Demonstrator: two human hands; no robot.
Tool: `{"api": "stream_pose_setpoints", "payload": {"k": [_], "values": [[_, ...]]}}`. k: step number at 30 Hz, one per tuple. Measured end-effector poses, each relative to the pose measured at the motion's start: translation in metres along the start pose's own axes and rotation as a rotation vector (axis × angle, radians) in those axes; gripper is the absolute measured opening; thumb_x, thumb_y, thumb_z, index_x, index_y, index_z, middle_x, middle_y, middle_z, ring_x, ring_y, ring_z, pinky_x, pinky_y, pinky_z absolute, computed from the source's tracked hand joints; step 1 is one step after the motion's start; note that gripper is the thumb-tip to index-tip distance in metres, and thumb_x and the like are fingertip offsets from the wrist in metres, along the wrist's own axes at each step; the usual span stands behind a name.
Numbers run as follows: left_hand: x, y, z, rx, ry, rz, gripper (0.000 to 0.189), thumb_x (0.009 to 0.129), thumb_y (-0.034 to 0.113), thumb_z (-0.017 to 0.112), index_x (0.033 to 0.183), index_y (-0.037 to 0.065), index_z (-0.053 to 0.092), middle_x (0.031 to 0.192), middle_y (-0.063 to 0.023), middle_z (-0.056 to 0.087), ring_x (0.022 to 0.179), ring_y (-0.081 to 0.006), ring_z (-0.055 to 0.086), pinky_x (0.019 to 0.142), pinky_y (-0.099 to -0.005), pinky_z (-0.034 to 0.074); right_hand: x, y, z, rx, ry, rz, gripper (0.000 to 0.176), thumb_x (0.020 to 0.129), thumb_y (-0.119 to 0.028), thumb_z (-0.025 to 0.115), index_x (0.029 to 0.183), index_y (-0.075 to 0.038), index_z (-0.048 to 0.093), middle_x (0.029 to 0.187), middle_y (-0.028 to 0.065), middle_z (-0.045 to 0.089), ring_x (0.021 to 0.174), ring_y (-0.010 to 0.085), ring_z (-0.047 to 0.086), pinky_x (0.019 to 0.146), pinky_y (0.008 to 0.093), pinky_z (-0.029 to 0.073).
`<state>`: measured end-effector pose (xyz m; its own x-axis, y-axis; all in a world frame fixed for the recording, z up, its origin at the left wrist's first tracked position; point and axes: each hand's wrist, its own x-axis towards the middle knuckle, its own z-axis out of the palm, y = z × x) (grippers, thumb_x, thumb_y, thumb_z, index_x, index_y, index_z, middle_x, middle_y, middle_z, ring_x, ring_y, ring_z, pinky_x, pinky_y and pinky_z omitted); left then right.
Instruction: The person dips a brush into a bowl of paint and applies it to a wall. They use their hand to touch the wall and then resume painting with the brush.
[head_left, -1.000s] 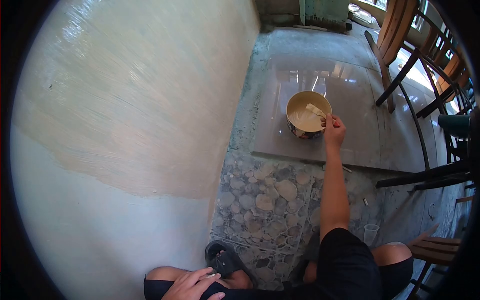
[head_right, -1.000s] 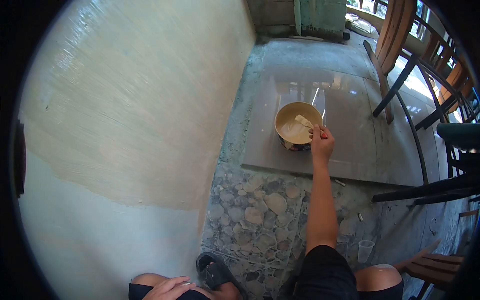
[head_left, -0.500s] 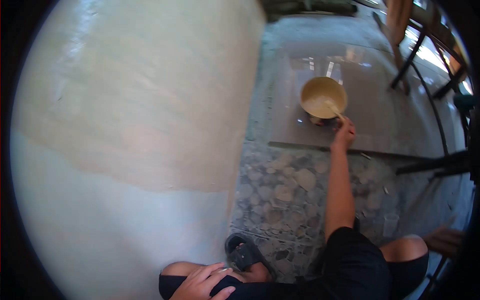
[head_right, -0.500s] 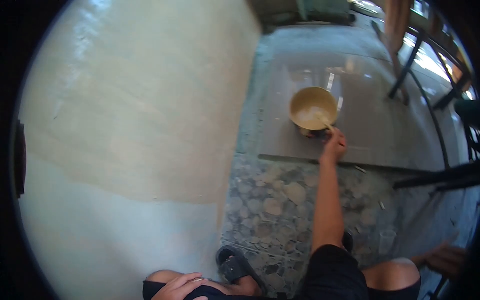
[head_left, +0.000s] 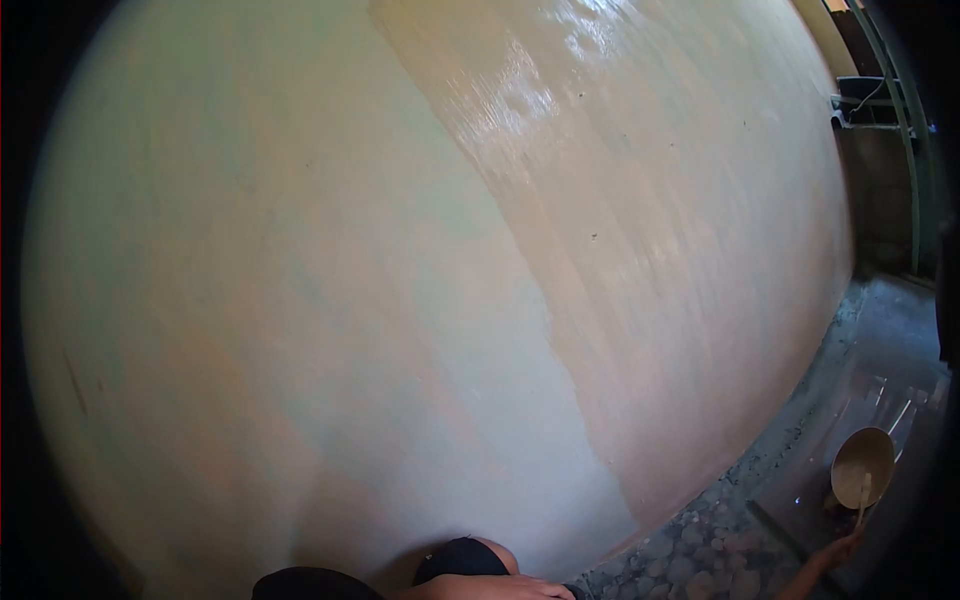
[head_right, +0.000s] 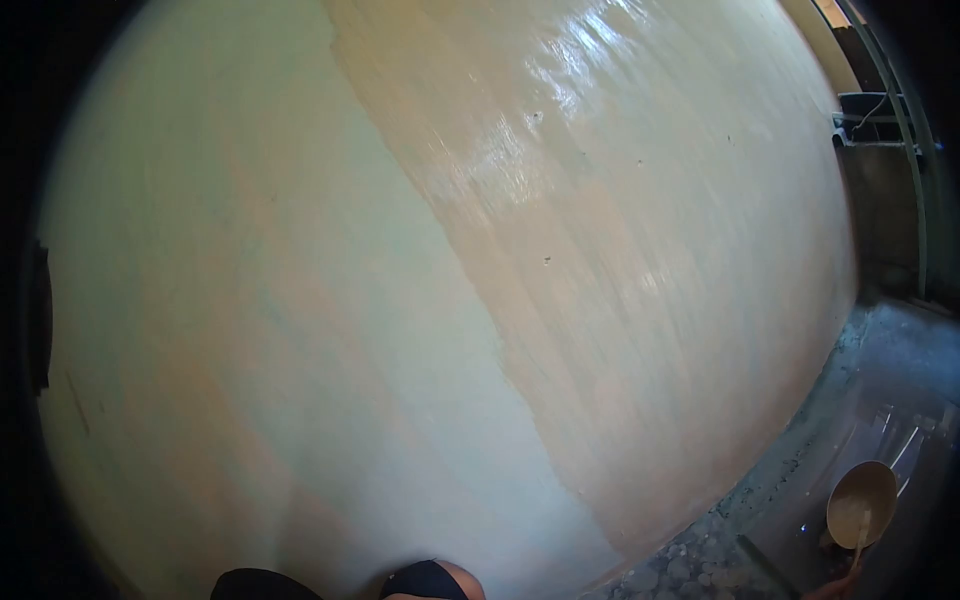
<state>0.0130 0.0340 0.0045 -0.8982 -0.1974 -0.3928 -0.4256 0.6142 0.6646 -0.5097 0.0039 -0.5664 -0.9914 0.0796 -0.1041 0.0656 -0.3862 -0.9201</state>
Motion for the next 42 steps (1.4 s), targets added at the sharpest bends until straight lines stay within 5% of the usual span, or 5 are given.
{"api": "stream_pose_setpoints", "payload": {"k": [13, 15, 16, 32, 42], "values": [[0.006, 0.0, -0.011, -0.066, -0.023, -0.161, 0.073, 0.075, 0.05, 0.058, 0.121, -0.006, 0.047, 0.121, -0.0262, 0.048, 0.112, -0.0395, 0.047, 0.094, -0.0449, 0.039, -0.047, -0.072, 0.027, -0.021, 0.05, 0.057, 0.04, 0.093, -0.042, 0.051, 0.112, -0.009, 0.064, 0.095, 0.0, 0.066, 0.079, 0.0099, 0.058, 0.064, 0.0239, 0.044], [0.002, -0.019, -0.008, -0.077, 0.031, 0.374, 0.074, 0.075, 0.05, 0.06, 0.123, -0.004, 0.046, 0.125, -0.0243, 0.046, 0.113, -0.0365, 0.047, 0.095, -0.0424, 0.04, -0.025, -0.041, 0.018, -0.061, 0.046, 0.023, 0.04, 0.094, -0.042, 0.051, 0.111, -0.008, 0.065, 0.092, -0.0004, 0.066, 0.078, 0.0095, 0.058, 0.063, 0.0234, 0.044], [0.0, -0.024, -0.014, -0.063, 0.032, 0.377, 0.074, 0.075, 0.05, 0.06, 0.123, -0.004, 0.046, 0.125, -0.0243, 0.046, 0.113, -0.0365, 0.047, 0.095, -0.0424, 0.04, -0.013, -0.023, 0.015, -0.077, 0.046, 0.005, 0.04, 0.094, -0.042, 0.051, 0.111, -0.008, 0.065, 0.091, -0.0006, 0.066, 0.078, 0.0092, 0.058, 0.062, 0.0231, 0.043], [-0.001, -0.009, -0.038, 0.102, 0.124, -0.07, 0.06, 0.083, 0.042, 0.056, 0.12, -0.004, 0.05, 0.123, -0.0235, 0.049, 0.112, -0.0361, 0.049, 0.094, -0.0419, 0.04, -0.001, 0.017, 0.012, -0.116, 0.011, -0.03, 0.038, 0.095, -0.039, 0.051, 0.113, -0.008, 0.064, 0.091, -0.0011, 0.064, 0.078, 0.0087, 0.057, 0.062, 0.0207, 0.042], [0.014, 0.02, 0.007, 0.02, 0.016, -0.295, 0.047, 0.089, 0.033, 0.052, 0.118, -0.003, 0.053, 0.121, -0.0233, 0.051, 0.111, -0.0364, 0.05, 0.094, -0.041, 0.041, -0.052, -0.069, 0.021, 0.194, -0.072, 0.046, 0.029, 0.094, -0.026, 0.052, 0.11, -0.004, 0.063, 0.099, 0.0069, 0.065, 0.082, 0.0179, 0.062, 0.069, 0.0299, 0.052]]}}
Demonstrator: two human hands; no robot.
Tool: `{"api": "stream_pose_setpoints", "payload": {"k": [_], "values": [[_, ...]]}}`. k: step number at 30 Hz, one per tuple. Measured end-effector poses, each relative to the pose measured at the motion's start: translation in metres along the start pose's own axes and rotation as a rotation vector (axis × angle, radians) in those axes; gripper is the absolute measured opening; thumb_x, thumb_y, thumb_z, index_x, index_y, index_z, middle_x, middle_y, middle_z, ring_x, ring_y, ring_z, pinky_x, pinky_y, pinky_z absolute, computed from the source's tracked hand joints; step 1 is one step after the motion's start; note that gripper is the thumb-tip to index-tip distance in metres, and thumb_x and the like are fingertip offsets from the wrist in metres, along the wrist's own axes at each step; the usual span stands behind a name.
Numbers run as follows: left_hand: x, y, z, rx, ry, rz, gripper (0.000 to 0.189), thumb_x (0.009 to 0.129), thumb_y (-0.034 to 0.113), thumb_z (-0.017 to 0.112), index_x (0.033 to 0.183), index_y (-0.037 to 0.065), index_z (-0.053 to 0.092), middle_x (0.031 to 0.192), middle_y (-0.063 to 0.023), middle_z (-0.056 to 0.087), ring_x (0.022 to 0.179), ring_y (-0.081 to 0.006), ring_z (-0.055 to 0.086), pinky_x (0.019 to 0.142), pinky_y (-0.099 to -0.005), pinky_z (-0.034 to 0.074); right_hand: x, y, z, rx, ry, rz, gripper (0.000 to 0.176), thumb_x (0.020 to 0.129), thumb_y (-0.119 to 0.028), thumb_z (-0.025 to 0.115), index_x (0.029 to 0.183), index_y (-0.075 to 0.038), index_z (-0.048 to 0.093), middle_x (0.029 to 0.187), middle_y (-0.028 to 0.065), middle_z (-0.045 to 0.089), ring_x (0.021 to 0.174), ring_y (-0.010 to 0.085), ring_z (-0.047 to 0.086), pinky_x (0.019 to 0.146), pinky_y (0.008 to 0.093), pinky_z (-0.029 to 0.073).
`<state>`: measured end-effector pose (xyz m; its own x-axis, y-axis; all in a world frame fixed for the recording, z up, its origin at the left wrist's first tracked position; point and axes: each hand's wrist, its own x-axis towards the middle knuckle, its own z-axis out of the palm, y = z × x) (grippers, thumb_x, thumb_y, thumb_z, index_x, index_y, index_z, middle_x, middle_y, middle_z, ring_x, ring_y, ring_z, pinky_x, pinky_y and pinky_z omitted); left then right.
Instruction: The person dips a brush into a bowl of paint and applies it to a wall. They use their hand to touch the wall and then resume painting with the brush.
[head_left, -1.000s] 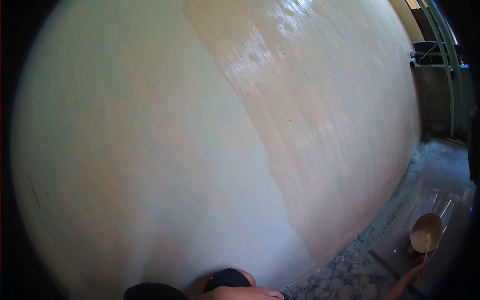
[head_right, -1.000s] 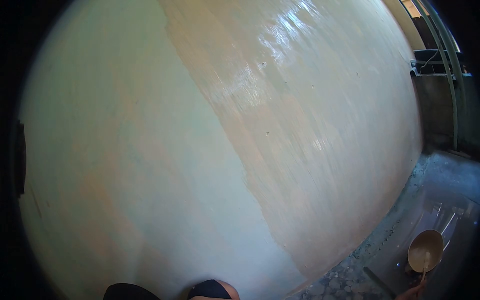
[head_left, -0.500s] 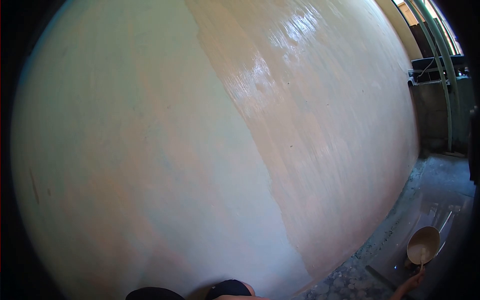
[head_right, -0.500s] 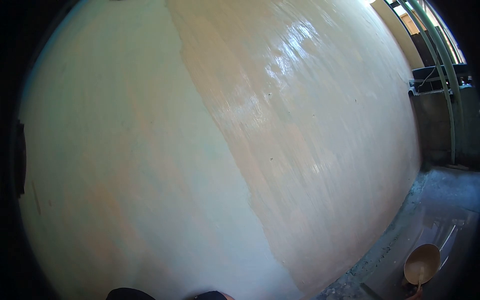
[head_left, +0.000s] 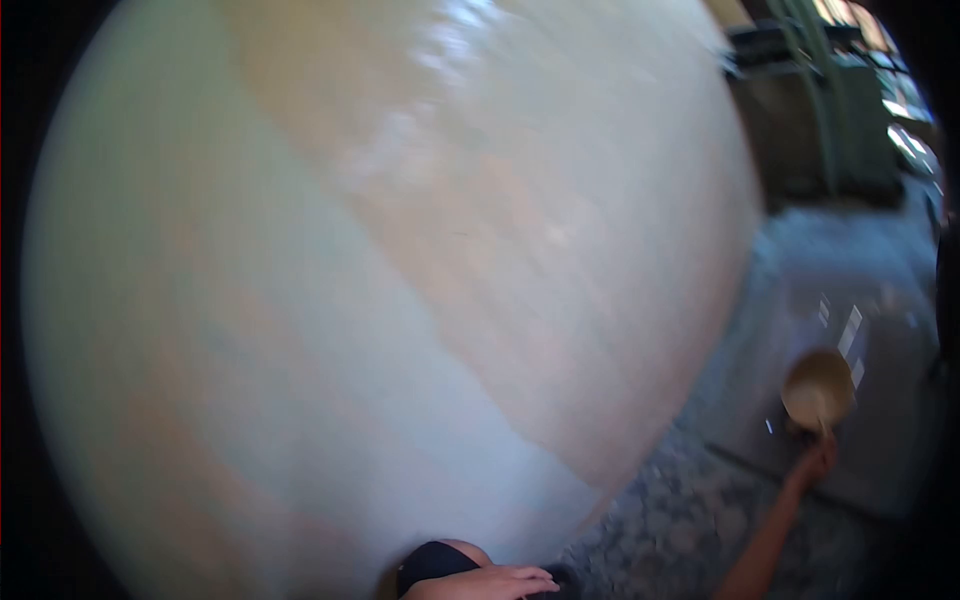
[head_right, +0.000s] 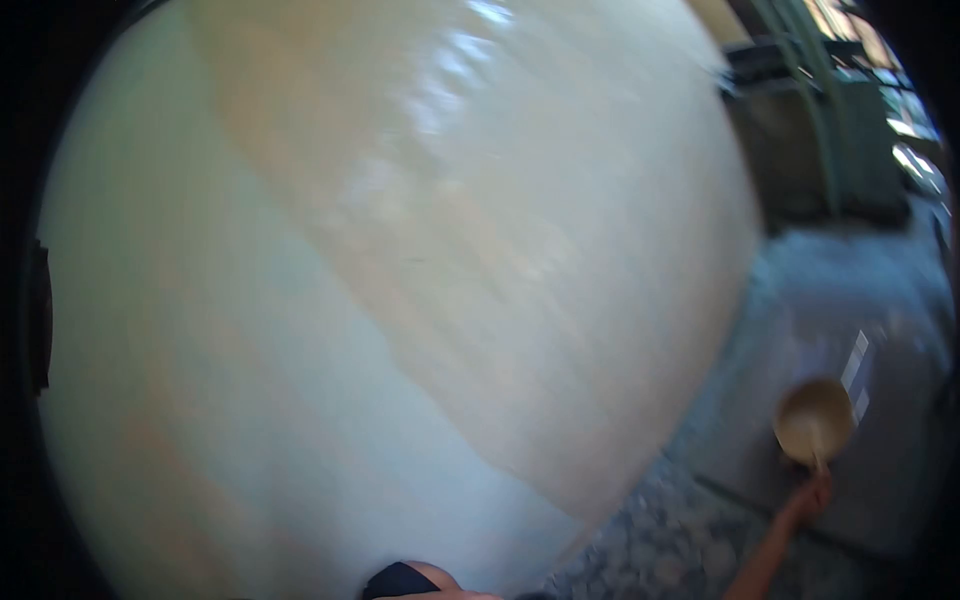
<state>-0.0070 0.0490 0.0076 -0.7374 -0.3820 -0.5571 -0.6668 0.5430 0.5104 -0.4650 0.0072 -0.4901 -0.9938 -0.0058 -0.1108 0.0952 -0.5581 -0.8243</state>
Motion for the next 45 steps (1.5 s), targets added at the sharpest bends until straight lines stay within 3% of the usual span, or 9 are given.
{"api": "stream_pose_setpoints", "payload": {"k": [1, 2, 5, 7, 12, 17, 22, 33, 45], "values": [[0.001, 0.002, 0.003, 0.02, 0.042, -0.05, 0.04, 0.091, 0.028, 0.051, 0.117, -0.003, 0.054, 0.12, -0.0234, 0.052, 0.111, -0.0369, 0.051, 0.094, -0.0403, 0.041, 0.005, 0.009, -0.012, -0.351, 0.003, -0.191, 0.023, 0.092, -0.019, 0.054, 0.103, -0.001, 0.065, 0.098, 0.0082, 0.065, 0.085, 0.0182, 0.061, 0.073, 0.031, 0.051], [0.001, 0.001, 0.004, 0.027, 0.059, -0.025, 0.037, 0.091, 0.024, 0.053, 0.117, -0.003, 0.054, 0.119, -0.0233, 0.052, 0.109, -0.0373, 0.051, 0.094, -0.039, 0.041, -0.004, 0.001, -0.004, -0.325, 0.063, -0.23, 0.02, 0.092, -0.015, 0.054, 0.099, -0.001, 0.066, 0.096, 0.0083, 0.065, 0.084, 0.0171, 0.06, 0.072, 0.0299, 0.05], [0.005, 0.005, 0.003, 0.016, 0.046, -0.05, 0.04, 0.09, 0.024, 0.056, 0.117, -0.005, 0.053, 0.119, -0.0233, 0.053, 0.11, -0.0377, 0.051, 0.094, -0.0385, 0.04, -0.046, -0.077, 0.04, 0.079, 0.033, 0.055, 0.023, 0.092, -0.022, 0.055, 0.106, -0.004, 0.062, 0.091, 0.0046, 0.066, 0.076, 0.016, 0.065, 0.061, 0.0275, 0.052], [0.008, 0.014, 0.0, 0.024, -0.022, -0.054, 0.04, 0.089, 0.023, 0.057, 0.118, -0.005, 0.053, 0.121, -0.0234, 0.052, 0.111, -0.0376, 0.051, 0.095, -0.0384, 0.04, -0.048, -0.086, 0.046, -0.168, 0.193, 0.149, 0.02, 0.092, -0.025, 0.057, 0.102, -0.008, 0.061, 0.086, 0.0021, 0.067, 0.066, 0.0096, 0.06, 0.054, 0.0227, 0.047], [0.006, 0.015, 0.0, 0.037, -0.008, -0.104, 0.042, 0.088, 0.02, 0.058, 0.119, -0.006, 0.052, 0.124, -0.0235, 0.051, 0.115, -0.037, 0.049, 0.098, -0.0382, 0.038, -0.068, -0.13, 0.063, -0.115, 0.171, 0.146, 0.021, 0.093, -0.026, 0.054, 0.099, -0.006, 0.06, 0.082, 0.0026, 0.066, 0.067, 0.0088, 0.058, 0.054, 0.0232, 0.047], [0.009, 0.014, -0.005, 0.045, -0.014, -0.103, 0.041, 0.087, 0.019, 0.058, 0.118, -0.008, 0.052, 0.124, -0.0234, 0.051, 0.115, -0.0372, 0.049, 0.098, -0.0382, 0.038, -0.07, -0.128, 0.069, -0.039, 0.194, 0.197, 0.024, 0.094, -0.026, 0.052, 0.1, -0.005, 0.06, 0.081, 0.0039, 0.065, 0.066, 0.0085, 0.057, 0.053, 0.0223, 0.046], [0.012, 0.012, -0.007, 0.046, -0.011, -0.104, 0.041, 0.087, 0.019, 0.059, 0.118, -0.008, 0.052, 0.123, -0.0241, 0.051, 0.115, -0.0379, 0.048, 0.098, -0.0387, 0.038, -0.078, -0.125, 0.069, -0.195, 0.147, 0.028, 0.025, 0.095, -0.026, 0.05, 0.101, -0.005, 0.062, 0.081, 0.0039, 0.066, 0.066, 0.009, 0.057, 0.053, 0.022, 0.046], [0.02, 0.001, -0.012, -0.006, -0.022, -0.014, 0.033, 0.086, 0.018, 0.06, 0.111, -0.003, 0.056, 0.122, -0.024, 0.051, 0.112, -0.0392, 0.049, 0.097, -0.0413, 0.038, -0.075, -0.131, 0.07, -0.124, 0.228, 0.123, 0.025, 0.094, -0.025, 0.049, 0.101, -0.005, 0.062, 0.081, 0.0051, 0.067, 0.058, 0.0083, 0.054, 0.048, 0.0204, 0.04], [0.044, -0.014, -0.023, -0.029, -0.067, -0.076, 0.031, 0.087, 0.019, 0.057, 0.109, -0.002, 0.057, 0.12, -0.0227, 0.053, 0.11, -0.0385, 0.05, 0.096, -0.0427, 0.039, -0.068, -0.136, 0.079, 0.079, 0.293, 0.281, 0.024, 0.09, -0.029, 0.052, 0.1, -0.009, 0.059, 0.078, 0.0016, 0.062, 0.054, 0.0077, 0.046, 0.045, 0.0207, 0.033]]}}
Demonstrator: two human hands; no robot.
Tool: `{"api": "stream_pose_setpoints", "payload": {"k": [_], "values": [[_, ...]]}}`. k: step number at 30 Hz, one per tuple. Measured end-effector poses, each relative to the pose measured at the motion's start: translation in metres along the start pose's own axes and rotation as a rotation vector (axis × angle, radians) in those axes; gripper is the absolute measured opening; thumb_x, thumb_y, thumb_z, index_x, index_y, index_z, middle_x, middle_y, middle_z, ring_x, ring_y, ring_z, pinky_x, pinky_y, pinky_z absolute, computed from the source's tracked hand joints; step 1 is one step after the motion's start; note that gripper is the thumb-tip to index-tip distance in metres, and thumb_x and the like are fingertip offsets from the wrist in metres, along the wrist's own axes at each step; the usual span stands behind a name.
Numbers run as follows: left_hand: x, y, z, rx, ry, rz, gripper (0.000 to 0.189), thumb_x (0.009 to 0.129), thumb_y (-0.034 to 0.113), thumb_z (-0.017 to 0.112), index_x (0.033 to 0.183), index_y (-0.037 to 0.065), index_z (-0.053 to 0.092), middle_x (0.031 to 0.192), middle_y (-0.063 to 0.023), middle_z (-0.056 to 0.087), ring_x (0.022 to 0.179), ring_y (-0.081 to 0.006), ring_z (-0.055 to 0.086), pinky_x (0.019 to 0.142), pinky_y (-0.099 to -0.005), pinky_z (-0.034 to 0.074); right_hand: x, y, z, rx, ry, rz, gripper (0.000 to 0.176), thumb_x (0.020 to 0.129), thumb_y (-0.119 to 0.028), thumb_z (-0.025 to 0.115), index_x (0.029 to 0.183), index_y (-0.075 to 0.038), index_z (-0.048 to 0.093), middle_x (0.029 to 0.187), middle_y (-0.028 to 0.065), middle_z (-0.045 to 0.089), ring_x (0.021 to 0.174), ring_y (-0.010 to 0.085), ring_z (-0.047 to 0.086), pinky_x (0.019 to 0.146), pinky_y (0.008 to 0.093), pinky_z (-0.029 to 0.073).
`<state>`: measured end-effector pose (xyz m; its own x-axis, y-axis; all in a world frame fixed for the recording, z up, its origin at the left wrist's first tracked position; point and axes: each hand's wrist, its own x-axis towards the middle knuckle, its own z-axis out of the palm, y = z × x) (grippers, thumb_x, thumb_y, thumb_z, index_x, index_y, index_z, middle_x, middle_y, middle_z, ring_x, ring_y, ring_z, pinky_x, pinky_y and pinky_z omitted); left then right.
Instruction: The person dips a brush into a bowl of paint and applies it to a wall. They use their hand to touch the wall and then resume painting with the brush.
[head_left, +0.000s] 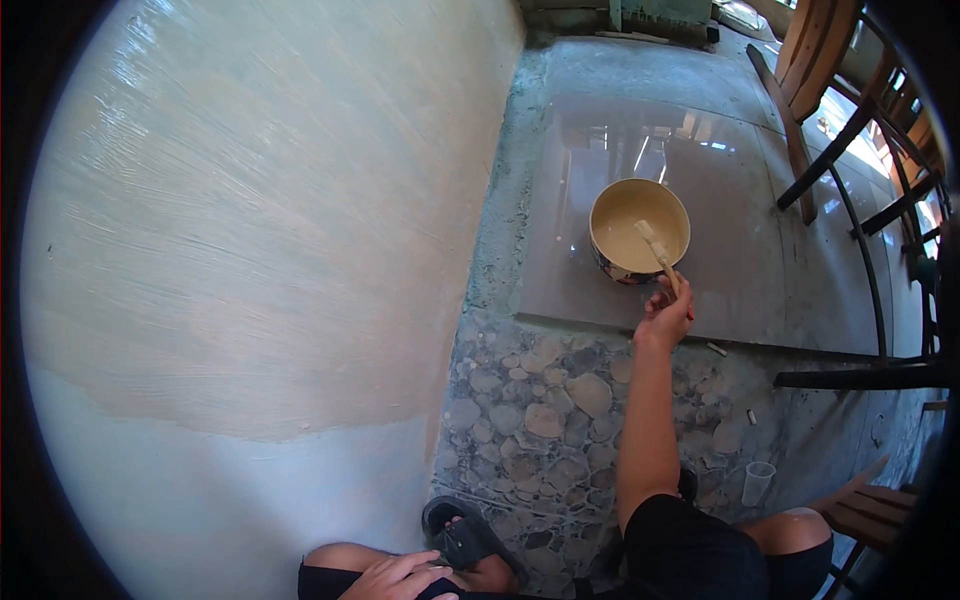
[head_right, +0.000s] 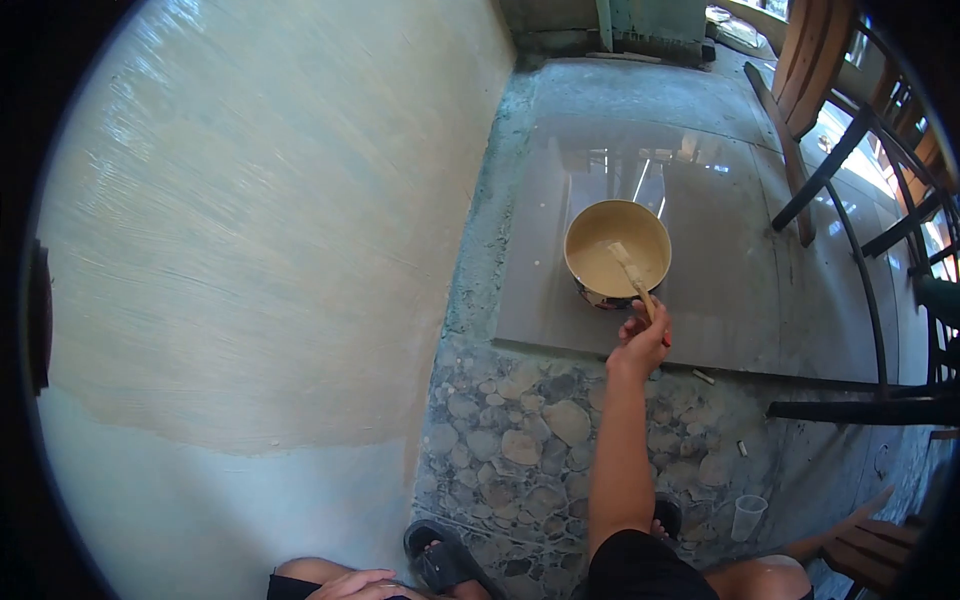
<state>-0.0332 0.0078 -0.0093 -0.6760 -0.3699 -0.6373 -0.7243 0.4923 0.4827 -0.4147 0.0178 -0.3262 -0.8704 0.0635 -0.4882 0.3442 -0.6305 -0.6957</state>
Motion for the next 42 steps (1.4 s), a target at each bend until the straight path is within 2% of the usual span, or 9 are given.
{"api": "stream_pose_setpoints", "payload": {"k": [7, 12, 14, 18, 20, 26, 30, 37, 42], "values": [[0.027, -0.007, 0.003, -0.222, 0.067, 0.071, 0.032, 0.09, 0.024, 0.055, 0.108, -0.003, 0.057, 0.109, -0.0191, 0.056, 0.101, -0.0342, 0.054, 0.087, -0.0403, 0.044, 0.024, -0.013, -0.008, 0.141, -0.052, 0.089, 0.009, 0.082, -0.02, 0.06, 0.086, -0.012, 0.061, 0.069, -0.0049, 0.055, 0.05, 0.0036, 0.038, 0.042, 0.0184, 0.026], [0.048, 0.0, 0.006, 0.0, -0.263, -0.161, 0.034, 0.087, 0.029, 0.054, 0.094, -0.002, 0.065, 0.092, -0.0227, 0.063, 0.087, -0.0388, 0.059, 0.076, -0.0462, 0.048, 0.044, -0.036, -0.006, 0.212, -0.305, 0.18, 0.018, 0.088, -0.022, 0.057, 0.097, -0.008, 0.065, 0.069, -0.0041, 0.052, 0.055, 0.005, 0.041, 0.046, 0.021, 0.03], [0.051, -0.01, 0.002, 0.074, -0.089, -0.091, 0.029, 0.085, 0.027, 0.055, 0.096, 0.001, 0.063, 0.093, -0.0211, 0.063, 0.088, -0.0385, 0.06, 0.076, -0.0472, 0.048, -0.018, -0.065, 0.05, 0.2, 0.019, 0.139, 0.021, 0.09, -0.024, 0.055, 0.099, -0.008, 0.064, 0.07, -0.0036, 0.054, 0.06, 0.0034, 0.049, 0.047, 0.0188, 0.034], [0.039, -0.026, 0.018, -0.022, 0.299, 0.024, 0.027, 0.084, 0.027, 0.056, 0.094, 0.002, 0.061, 0.09, -0.0188, 0.063, 0.086, -0.0382, 0.059, 0.075, -0.0469, 0.048, -0.177, -0.185, 0.15, 0.336, -0.059, 0.248, 0.03, 0.09, -0.038, 0.053, 0.095, -0.009, 0.062, 0.068, 0.008, 0.058, 0.051, 0.0207, 0.047, 0.046, 0.0325, 0.038], [0.016, -0.034, 0.044, -0.053, 0.191, 0.057, 0.026, 0.084, 0.026, 0.055, 0.096, 0.004, 0.061, 0.092, -0.0177, 0.062, 0.083, -0.039, 0.058, 0.074, -0.0469, 0.048, -0.235, -0.24, 0.179, 0.398, -0.27, 0.356, 0.027, 0.093, -0.03, 0.049, 0.086, -0.007, 0.061, 0.068, 0.0051, 0.059, 0.048, 0.0153, 0.046, 0.042, 0.0299, 0.036], [-0.147, 0.043, -0.063, -0.194, 0.208, 0.281, 0.024, 0.085, 0.024, 0.054, 0.097, 0.004, 0.062, 0.094, -0.019, 0.062, 0.083, -0.0383, 0.058, 0.075, -0.0468, 0.047, -0.413, -0.389, 0.28, 0.16, -0.543, 0.426, 0.026, 0.092, -0.031, 0.053, 0.098, -0.007, 0.061, 0.072, 0.0021, 0.059, 0.056, 0.0111, 0.052, 0.046, 0.0233, 0.04], [-0.214, 0.049, -0.142, -0.126, 0.185, 0.097, 0.041, 0.088, 0.023, 0.053, 0.126, 0.009, 0.049, 0.118, -0.0171, 0.055, 0.104, -0.0326, 0.056, 0.089, -0.0402, 0.045, -0.529, -0.484, 0.352, 0.048, -0.633, 0.451, 0.021, 0.09, -0.03, 0.056, 0.098, -0.011, 0.058, 0.077, -0.0034, 0.056, 0.064, 0.0058, 0.054, 0.047, 0.0191, 0.041], [-0.409, 0.175, -0.38, 0.005, 0.918, 0.268, 0.029, 0.084, 0.009, 0.06, 0.112, 0.005, 0.056, 0.106, -0.0112, 0.062, 0.093, -0.0287, 0.061, 0.08, -0.0376, 0.048, -0.679, -0.565, 0.469, 0.116, -0.94, 0.398, 0.01, 0.087, -0.013, 0.059, 0.083, -0.004, 0.056, 0.064, 0.0069, 0.056, 0.054, 0.0166, 0.056, 0.046, 0.0306, 0.047], [-0.529, 0.241, -0.423, 0.151, 1.278, 0.277, 0.021, 0.082, 0.007, 0.061, 0.103, 0.004, 0.059, 0.099, -0.0114, 0.063, 0.09, -0.0285, 0.06, 0.08, -0.0382, 0.047, -0.75, -0.606, 0.537, 0.223, -1.164, 0.032, 0.014, 0.09, -0.01, 0.055, 0.088, 0.004, 0.055, 0.071, 0.0164, 0.062, 0.057, 0.0206, 0.062, 0.054, 0.0343, 0.054]]}}
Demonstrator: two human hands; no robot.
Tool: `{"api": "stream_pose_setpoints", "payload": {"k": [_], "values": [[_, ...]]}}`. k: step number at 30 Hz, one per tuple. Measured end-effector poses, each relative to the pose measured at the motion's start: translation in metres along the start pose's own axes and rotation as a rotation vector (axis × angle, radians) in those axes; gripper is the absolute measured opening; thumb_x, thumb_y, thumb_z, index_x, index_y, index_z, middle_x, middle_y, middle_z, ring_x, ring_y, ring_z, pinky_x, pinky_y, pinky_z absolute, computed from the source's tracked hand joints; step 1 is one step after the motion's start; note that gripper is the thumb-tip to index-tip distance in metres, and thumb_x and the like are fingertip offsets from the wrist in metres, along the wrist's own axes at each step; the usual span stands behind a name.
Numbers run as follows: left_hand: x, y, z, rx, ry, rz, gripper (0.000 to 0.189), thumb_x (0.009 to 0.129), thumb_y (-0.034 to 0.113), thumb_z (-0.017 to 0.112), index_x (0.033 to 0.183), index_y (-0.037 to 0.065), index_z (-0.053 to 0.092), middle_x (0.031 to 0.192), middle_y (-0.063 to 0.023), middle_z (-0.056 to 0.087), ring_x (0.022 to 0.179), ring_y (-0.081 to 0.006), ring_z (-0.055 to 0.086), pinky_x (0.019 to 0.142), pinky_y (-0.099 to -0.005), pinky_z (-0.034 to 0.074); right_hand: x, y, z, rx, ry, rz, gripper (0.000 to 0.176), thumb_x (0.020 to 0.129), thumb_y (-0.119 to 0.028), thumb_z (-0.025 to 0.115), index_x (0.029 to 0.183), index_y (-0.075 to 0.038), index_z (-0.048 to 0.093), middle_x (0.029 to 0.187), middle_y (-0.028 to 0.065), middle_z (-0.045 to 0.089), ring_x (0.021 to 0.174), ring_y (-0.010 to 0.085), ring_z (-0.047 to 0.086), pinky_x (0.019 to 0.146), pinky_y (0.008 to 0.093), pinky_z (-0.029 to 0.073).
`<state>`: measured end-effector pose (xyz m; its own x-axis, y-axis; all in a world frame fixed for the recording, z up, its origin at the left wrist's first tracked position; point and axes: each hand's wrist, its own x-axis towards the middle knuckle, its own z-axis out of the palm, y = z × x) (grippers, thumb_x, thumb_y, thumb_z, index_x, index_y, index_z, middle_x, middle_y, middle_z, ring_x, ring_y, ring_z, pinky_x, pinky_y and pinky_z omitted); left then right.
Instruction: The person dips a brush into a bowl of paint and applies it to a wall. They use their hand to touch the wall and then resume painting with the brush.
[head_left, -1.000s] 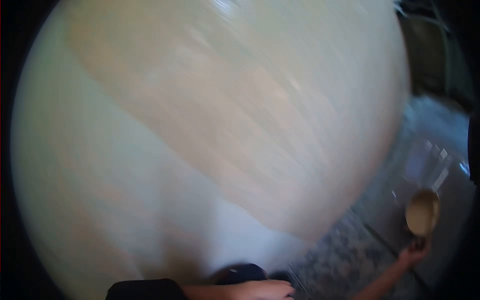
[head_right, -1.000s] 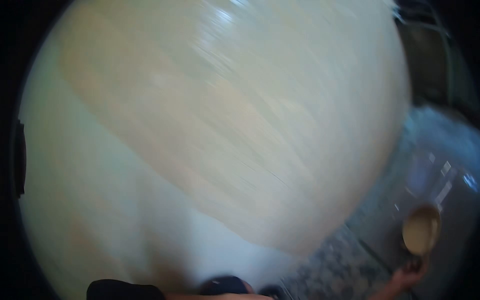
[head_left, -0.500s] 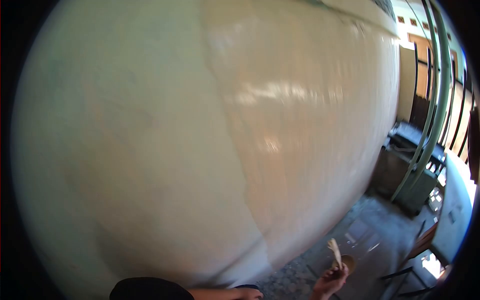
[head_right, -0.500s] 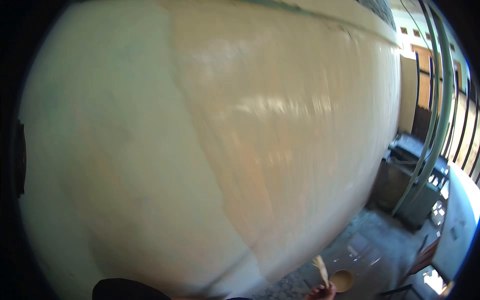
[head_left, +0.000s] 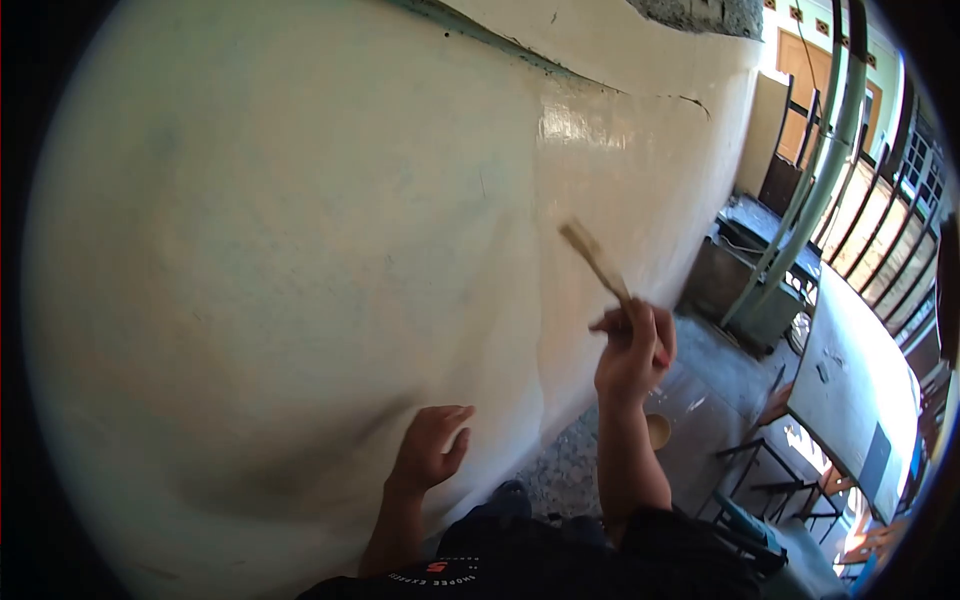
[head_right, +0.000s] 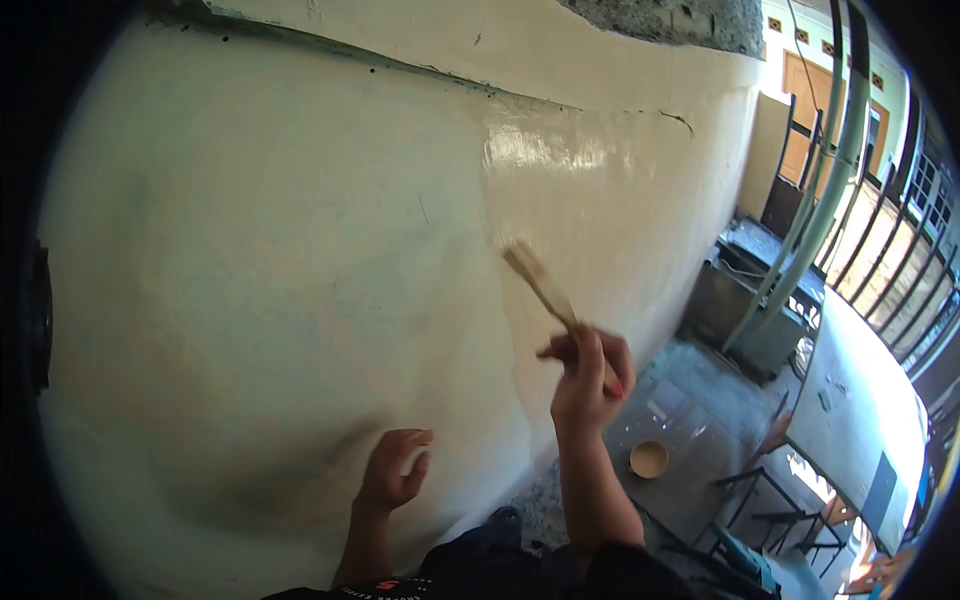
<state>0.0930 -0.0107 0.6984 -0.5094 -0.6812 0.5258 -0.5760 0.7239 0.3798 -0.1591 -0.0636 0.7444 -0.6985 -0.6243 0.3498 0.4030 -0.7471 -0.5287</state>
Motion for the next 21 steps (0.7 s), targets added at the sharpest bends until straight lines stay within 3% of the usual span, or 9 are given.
{"api": "stream_pose_setpoints", "payload": {"k": [2, 6, 11, 15, 21], "values": [[-0.005, 0.007, -0.024, 0.059, 0.153, 0.01, 0.019, 0.081, 0.006, 0.06, 0.1, 0.004, 0.059, 0.096, -0.0125, 0.062, 0.086, -0.0299, 0.059, 0.076, -0.0393, 0.048, 0.017, -0.002, 0.029, 0.043, -0.075, -0.099, 0.016, 0.092, -0.012, 0.054, 0.091, 0.005, 0.055, 0.072, 0.0163, 0.062, 0.059, 0.0207, 0.062, 0.056, 0.0344, 0.055], [-0.024, 0.005, -0.054, 0.134, 0.228, 0.109, 0.027, 0.078, 0.003, 0.059, 0.105, 0.003, 0.057, 0.094, -0.0122, 0.062, 0.079, -0.0278, 0.059, 0.067, -0.0395, 0.046, 0.043, 0.002, 0.068, 0.05, -0.11, -0.179, 0.021, 0.094, -0.014, 0.053, 0.095, 0.006, 0.056, 0.076, 0.0173, 0.063, 0.062, 0.0203, 0.063, 0.059, 0.0347, 0.056], [-0.036, -0.006, -0.078, 0.143, 0.404, 0.252, 0.046, 0.083, 0.003, 0.052, 0.127, 0.005, 0.04, 0.09, -0.0136, 0.058, 0.068, -0.0235, 0.054, 0.063, -0.0388, 0.043, 0.061, 0.025, 0.088, 0.016, -0.159, -0.246, 0.022, 0.095, -0.013, 0.05, 0.095, 0.008, 0.057, 0.076, 0.0156, 0.064, 0.065, 0.0196, 0.065, 0.061, 0.0317, 0.057], [-0.033, -0.009, -0.091, 0.195, 0.5, 0.319, 0.056, 0.087, 0.005, 0.049, 0.138, 0.006, 0.028, 0.09, -0.0138, 0.055, 0.071, -0.0223, 0.052, 0.064, -0.0383, 0.042, 0.044, 0.05, 0.048, -0.174, -0.196, -0.113, 0.018, 0.093, -0.008, 0.052, 0.089, 0.007, 0.06, 0.073, 0.0135, 0.065, 0.064, 0.0153, 0.064, 0.06, 0.0284, 0.055], [-0.034, -0.014, -0.084, 0.355, 0.701, 0.208, 0.052, 0.087, 0.003, 0.05, 0.134, -0.003, 0.029, 0.099, -0.0197, 0.053, 0.086, -0.0266, 0.052, 0.075, -0.0406, 0.043, -0.026, 0.047, -0.045, -0.465, -0.187, 0.081, 0.018, 0.093, -0.008, 0.051, 0.085, 0.006, 0.06, 0.067, 0.0115, 0.064, 0.058, 0.0152, 0.063, 0.056, 0.0271, 0.053]]}}
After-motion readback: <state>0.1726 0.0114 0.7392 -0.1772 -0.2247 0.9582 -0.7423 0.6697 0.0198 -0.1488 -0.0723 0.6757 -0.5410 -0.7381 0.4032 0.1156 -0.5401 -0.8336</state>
